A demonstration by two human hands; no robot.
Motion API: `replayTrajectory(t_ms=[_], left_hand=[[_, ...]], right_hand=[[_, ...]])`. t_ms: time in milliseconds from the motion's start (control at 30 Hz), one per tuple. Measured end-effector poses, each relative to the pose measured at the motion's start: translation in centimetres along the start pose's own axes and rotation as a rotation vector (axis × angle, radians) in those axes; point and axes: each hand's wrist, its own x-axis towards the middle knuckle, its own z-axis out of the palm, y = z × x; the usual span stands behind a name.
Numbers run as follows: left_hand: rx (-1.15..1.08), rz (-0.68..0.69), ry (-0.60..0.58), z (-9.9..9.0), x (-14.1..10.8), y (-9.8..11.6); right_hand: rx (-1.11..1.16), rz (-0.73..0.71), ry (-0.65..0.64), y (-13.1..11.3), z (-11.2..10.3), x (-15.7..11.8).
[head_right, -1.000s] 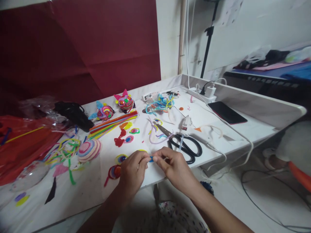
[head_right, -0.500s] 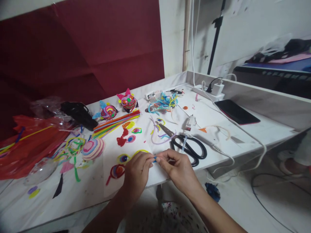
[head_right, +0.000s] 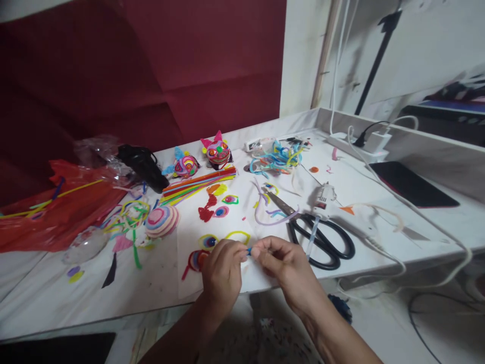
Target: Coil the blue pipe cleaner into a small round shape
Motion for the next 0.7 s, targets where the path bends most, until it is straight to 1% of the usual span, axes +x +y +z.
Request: replayTrajectory(t_ms=[100, 233, 400, 533, 700], left_hand=[[0.016, -0.023, 0.026, -0.8, -0.2, -0.2], [0.008, -0.075, 0.033, -1.5, -0.7, -0.7], [-0.013, -0.082, 0.05, -2.0, -1.4, -1.2], [-0.007, -0.046, 0.09, -2.5, -1.4, -1.0], [-0.005, -0.028, 0.123, -3.1, -1.3, -0.6]], right_hand=[[0.041, 0.012, -0.003, 0.6, 0.7, 0.1], [0.003, -0.026, 0.018, 1.3, 1.3, 0.1], [-0.047, -0.036, 0.045, 1.1, 2.1, 0.1], [0.013, 0.029, -0.015, 0.7, 2.6, -0.1], [0.14, 0.122, -0.137, 0.8, 2.7, -0.3]])
